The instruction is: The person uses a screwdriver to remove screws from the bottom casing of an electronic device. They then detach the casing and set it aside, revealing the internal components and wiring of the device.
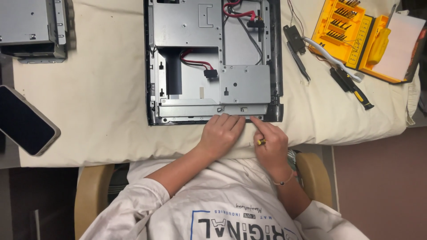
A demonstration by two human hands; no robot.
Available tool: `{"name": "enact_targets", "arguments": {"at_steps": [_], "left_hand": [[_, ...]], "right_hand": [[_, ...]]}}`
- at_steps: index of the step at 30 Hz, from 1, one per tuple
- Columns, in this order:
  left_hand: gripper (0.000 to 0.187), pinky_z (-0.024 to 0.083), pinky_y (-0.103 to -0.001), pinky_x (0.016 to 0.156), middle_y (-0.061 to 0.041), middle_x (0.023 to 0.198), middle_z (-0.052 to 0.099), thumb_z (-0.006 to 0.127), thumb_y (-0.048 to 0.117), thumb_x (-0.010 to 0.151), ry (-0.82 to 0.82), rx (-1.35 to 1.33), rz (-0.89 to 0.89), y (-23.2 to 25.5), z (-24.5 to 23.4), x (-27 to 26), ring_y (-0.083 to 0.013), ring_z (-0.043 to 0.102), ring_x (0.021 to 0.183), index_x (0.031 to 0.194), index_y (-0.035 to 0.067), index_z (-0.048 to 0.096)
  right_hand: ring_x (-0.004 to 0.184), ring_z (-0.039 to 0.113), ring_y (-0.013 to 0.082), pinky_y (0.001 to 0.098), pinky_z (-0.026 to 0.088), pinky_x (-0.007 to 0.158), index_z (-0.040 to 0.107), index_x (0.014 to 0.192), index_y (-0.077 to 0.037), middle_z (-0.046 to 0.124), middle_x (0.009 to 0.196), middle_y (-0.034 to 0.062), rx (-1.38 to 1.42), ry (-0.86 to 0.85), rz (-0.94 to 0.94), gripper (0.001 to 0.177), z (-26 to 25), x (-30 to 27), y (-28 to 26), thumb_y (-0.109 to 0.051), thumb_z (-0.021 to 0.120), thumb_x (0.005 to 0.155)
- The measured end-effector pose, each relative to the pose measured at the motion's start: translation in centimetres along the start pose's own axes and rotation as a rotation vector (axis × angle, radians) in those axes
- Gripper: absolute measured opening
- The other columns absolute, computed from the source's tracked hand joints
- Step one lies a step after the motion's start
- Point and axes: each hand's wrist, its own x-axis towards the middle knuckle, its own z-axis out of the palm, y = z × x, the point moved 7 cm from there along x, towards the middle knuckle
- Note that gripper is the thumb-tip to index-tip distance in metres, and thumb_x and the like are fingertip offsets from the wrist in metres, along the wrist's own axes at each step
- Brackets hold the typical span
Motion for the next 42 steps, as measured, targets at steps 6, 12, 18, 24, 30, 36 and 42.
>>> {"name": "enact_targets", "arguments": {"at_steps": [6, 12, 18, 24, 30, 36, 42], "left_hand": [[0.009, 0.053, -0.031, 0.066, -0.004, 0.083, 0.070, 0.066, 0.018, 0.098, 0.056, -0.017, 0.032, -0.1, -0.7, 0.6, -0.0200, 0.068, 0.077, 0.102, 0.012, 0.073], [0.008, 0.054, -0.030, 0.067, -0.003, 0.082, 0.071, 0.067, 0.017, 0.098, 0.075, -0.018, 0.013, 0.0, -1.5, 1.0, -0.0186, 0.069, 0.077, 0.099, 0.013, 0.074], [0.007, 0.056, -0.030, 0.071, -0.003, 0.083, 0.071, 0.068, 0.015, 0.097, 0.077, 0.001, -0.007, -0.1, -0.8, 0.8, -0.0182, 0.069, 0.080, 0.102, 0.013, 0.072], [0.016, 0.056, -0.040, 0.094, -0.013, 0.106, 0.073, 0.069, 0.014, 0.099, 0.105, -0.199, -0.010, -1.5, -8.2, -1.4, -0.0290, 0.070, 0.106, 0.112, 0.005, 0.072], [0.055, 0.030, -0.058, 0.116, -0.016, 0.146, 0.048, 0.063, 0.038, 0.096, 0.173, -0.067, -0.793, -11.2, -12.6, -8.9, -0.0422, 0.038, 0.146, 0.139, 0.006, 0.049], [0.025, 0.048, -0.044, 0.099, -0.009, 0.123, 0.067, 0.067, 0.019, 0.096, 0.219, -0.060, -0.555, -12.9, -13.1, -8.7, -0.0333, 0.063, 0.120, 0.119, 0.008, 0.068], [0.059, 0.041, -0.050, 0.115, -0.011, 0.141, 0.060, 0.080, 0.035, 0.086, 0.081, -0.204, -0.487, -15.9, -12.2, -7.0, -0.0358, 0.052, 0.137, 0.136, 0.011, 0.061]], "right_hand": [[0.063, 0.066, 0.0345, 0.0438, 0.053, 0.063, 0.075, 0.103, -0.003, 0.063, 0.065, 0.0111, -0.019, 0.034, -0.050, 0.029, 1.8, -0.4, 2.0, 0.002, 0.054, 0.084], [0.062, 0.063, 0.0299, 0.0420, 0.052, 0.064, 0.074, 0.098, -0.005, 0.059, 0.063, 0.0064, -0.124, 0.084, -0.124, 0.021, 2.1, -1.2, 2.0, -0.002, 0.055, 0.089], [0.070, 0.066, 0.0319, 0.0430, 0.053, 0.068, 0.077, 0.112, -0.003, 0.065, 0.075, 0.0104, -0.095, 0.127, -0.193, 0.029, 0.6, -0.7, 0.3, -0.003, 0.054, 0.094], [0.071, 0.065, 0.0292, 0.0420, 0.050, 0.073, 0.059, 0.120, -0.021, 0.058, 0.065, 0.0011, -0.190, 0.372, 0.451, 0.021, -4.9, 0.1, 8.6, -0.027, 0.074, 0.107], [0.094, 0.060, 0.0465, 0.0587, 0.042, 0.078, 0.059, 0.121, 0.002, 0.064, 0.102, 0.0223, -0.384, 0.181, 0.325, 0.024, -5.1, 2.8, 7.2, -0.016, 0.060, 0.103], [0.106, 0.053, 0.0406, 0.0498, 0.040, 0.098, 0.064, 0.112, 0.009, 0.061, 0.108, 0.0242, -0.260, 0.400, -0.195, 0.017, -1.0, 3.2, -6.5, -0.006, 0.060, 0.105], [0.102, 0.062, 0.0259, 0.0519, 0.034, 0.105, 0.077, 0.113, -0.016, 0.060, 0.095, 0.0047, -0.186, 0.067, -0.514, 0.023, 11.0, 2.2, -13.9, -0.017, 0.075, 0.090]]}}
